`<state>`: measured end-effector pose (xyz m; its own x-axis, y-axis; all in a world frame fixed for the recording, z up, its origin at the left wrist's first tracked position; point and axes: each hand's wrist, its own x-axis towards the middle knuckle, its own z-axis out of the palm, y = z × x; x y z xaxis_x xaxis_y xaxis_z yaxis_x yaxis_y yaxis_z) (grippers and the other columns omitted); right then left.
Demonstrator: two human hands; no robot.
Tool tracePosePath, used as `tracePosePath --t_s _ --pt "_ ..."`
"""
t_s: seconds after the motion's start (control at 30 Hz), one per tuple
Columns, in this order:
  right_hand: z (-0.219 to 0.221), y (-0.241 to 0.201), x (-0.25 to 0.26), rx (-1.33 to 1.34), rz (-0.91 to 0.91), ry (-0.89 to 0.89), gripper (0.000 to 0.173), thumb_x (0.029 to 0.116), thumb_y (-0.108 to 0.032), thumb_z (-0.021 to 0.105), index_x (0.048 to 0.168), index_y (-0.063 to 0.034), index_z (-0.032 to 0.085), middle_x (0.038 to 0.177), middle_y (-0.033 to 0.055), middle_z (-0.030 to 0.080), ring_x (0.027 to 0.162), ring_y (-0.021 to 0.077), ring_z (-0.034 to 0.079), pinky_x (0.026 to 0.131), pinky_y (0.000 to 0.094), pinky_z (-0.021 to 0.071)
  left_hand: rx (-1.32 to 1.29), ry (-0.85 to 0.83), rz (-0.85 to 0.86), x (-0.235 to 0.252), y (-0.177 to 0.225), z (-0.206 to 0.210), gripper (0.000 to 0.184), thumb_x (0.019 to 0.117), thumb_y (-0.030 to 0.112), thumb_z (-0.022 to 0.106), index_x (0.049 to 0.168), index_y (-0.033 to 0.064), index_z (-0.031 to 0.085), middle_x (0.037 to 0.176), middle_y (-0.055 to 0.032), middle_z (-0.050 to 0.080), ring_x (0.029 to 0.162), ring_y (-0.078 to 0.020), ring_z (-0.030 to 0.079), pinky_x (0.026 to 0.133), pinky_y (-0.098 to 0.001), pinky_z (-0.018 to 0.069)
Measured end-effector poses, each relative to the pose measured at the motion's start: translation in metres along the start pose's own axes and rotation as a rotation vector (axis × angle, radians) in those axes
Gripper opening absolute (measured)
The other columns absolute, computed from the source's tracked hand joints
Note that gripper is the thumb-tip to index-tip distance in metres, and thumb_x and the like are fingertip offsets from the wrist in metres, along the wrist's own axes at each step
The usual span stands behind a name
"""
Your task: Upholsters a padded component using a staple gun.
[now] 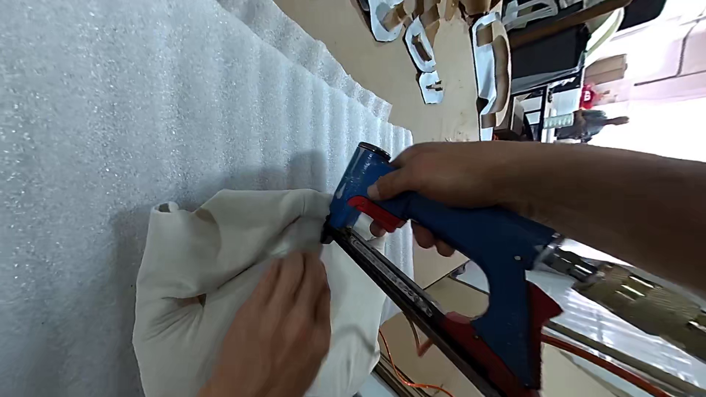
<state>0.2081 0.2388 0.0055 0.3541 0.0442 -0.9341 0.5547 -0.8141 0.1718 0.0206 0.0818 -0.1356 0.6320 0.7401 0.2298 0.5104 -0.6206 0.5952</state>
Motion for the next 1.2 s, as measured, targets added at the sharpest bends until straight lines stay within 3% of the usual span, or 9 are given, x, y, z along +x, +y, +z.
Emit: tracePosePath --t_s 0.1,0.27,0.57,0.93,1.2 --pt "-0.002 0.019 0.001 0.072 -0.012 0.028 0.038 0.1068 -0.046 0.046 0.119 -0.0116 0.057 0.087 0.0125 0.075 0.043 0.0213 0.063 0.037 0.0329 0.0522 0.078 -0.035 0.018 -0.020 0.015 -0.006 0.032 0.1047 0.006 0.043 0.119 0.0007 0.072 0.123 -0.0139 0.073 0.115 -0.0291 0.069 0.100 -0.0386 0.0523" --pt "0.009 0.004 -0.015 0.101 -0.016 0.070 0.030 0.1101 -0.038 0.044 0.120 -0.0101 0.052 0.088 0.0158 0.070 0.046 0.0251 0.065 0.041 0.0391 0.0586 0.065 -0.037 0.021 -0.021 0.013 -0.002 0.034 0.1053 0.004 0.041 0.121 0.0009 0.070 0.132 -0.0129 0.070 0.127 -0.0288 0.064 0.108 -0.0407 0.0482" --pt "0.016 -0.007 -0.013 0.046 -0.008 0.064 0.029 0.1103 -0.036 0.043 0.119 -0.0109 0.054 0.089 0.0122 0.073 0.044 0.0226 0.064 0.038 0.0362 0.0557 0.033 0.007 0.008 -0.021 0.010 0.004 0.035 0.1054 0.007 0.040 0.121 0.0009 0.071 0.130 -0.0113 0.071 0.125 -0.0274 0.066 0.107 -0.0394 0.0498" --pt "0.016 -0.023 -0.006 0.032 0.091 0.033 0.029 0.1101 -0.037 0.044 0.119 -0.0108 0.051 0.089 0.0145 0.072 0.045 0.0242 0.064 0.041 0.0375 0.0575 0.021 0.029 -0.017 -0.020 0.009 0.006 0.035 0.1056 0.007 0.040 0.119 0.0023 0.072 0.127 -0.0100 0.073 0.122 -0.0260 0.067 0.106 -0.0375 0.0507" --pt "0.010 -0.022 -0.012 0.035 0.009 0.038 0.028 0.1101 -0.034 0.044 0.116 -0.0088 0.056 0.083 0.0148 0.071 0.044 0.0251 0.064 0.039 0.0388 0.0576 0.018 -0.024 -0.025 -0.020 0.010 0.000 0.036 0.1052 0.003 0.039 0.121 0.0025 0.071 0.131 -0.0106 0.071 0.126 -0.0261 0.065 0.108 -0.0370 0.0487"
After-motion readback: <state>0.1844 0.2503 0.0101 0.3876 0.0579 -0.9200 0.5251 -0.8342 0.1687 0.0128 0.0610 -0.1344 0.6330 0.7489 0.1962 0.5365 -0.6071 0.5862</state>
